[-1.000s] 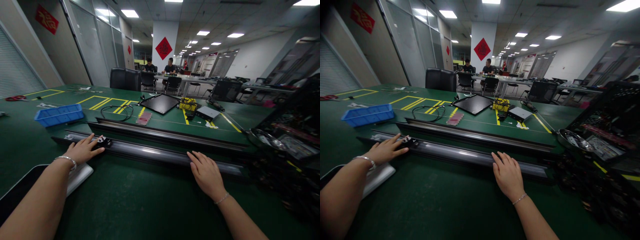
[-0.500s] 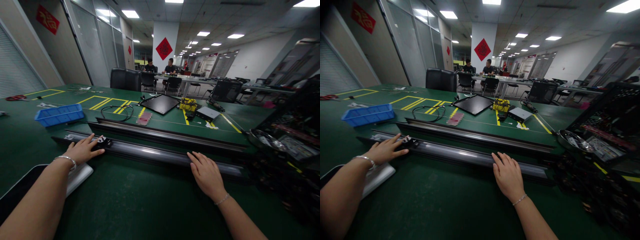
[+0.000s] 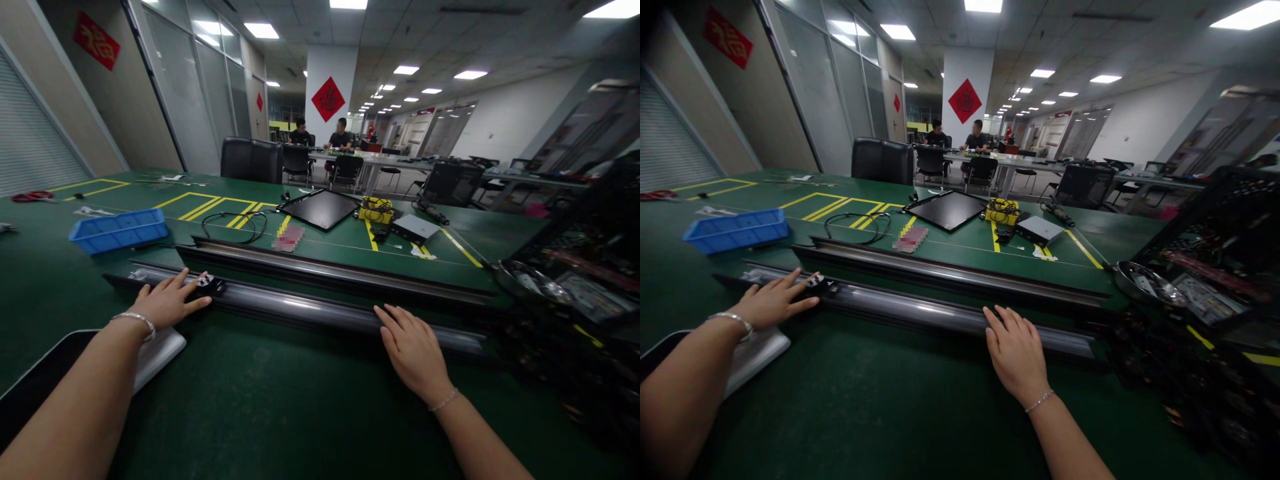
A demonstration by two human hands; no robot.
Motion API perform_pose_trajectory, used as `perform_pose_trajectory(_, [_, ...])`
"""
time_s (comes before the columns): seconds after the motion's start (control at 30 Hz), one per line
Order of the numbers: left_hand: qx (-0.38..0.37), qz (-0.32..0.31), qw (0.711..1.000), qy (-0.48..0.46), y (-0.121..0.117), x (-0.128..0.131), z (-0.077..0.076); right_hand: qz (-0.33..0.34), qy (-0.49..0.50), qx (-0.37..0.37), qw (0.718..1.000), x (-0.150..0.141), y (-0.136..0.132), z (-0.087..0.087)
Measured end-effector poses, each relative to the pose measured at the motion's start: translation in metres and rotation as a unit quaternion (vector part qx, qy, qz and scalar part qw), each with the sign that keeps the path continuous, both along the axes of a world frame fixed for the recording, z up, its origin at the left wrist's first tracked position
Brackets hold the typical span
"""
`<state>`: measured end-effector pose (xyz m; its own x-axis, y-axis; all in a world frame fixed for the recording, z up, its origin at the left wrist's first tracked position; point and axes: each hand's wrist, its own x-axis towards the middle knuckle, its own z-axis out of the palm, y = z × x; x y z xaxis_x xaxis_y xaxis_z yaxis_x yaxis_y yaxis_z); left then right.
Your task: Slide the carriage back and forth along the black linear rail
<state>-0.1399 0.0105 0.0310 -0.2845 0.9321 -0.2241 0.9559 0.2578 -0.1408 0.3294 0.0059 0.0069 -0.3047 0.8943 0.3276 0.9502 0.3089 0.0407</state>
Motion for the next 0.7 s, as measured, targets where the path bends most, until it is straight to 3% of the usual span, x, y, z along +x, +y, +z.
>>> perform_pose_trajectory(0.7, [-0.008,-0.002,1.000,0.003,0.0022,-0.0069,-0.0054,0.002,0.012,-0.018,1.000,0.0025,0.0005,-0.0014])
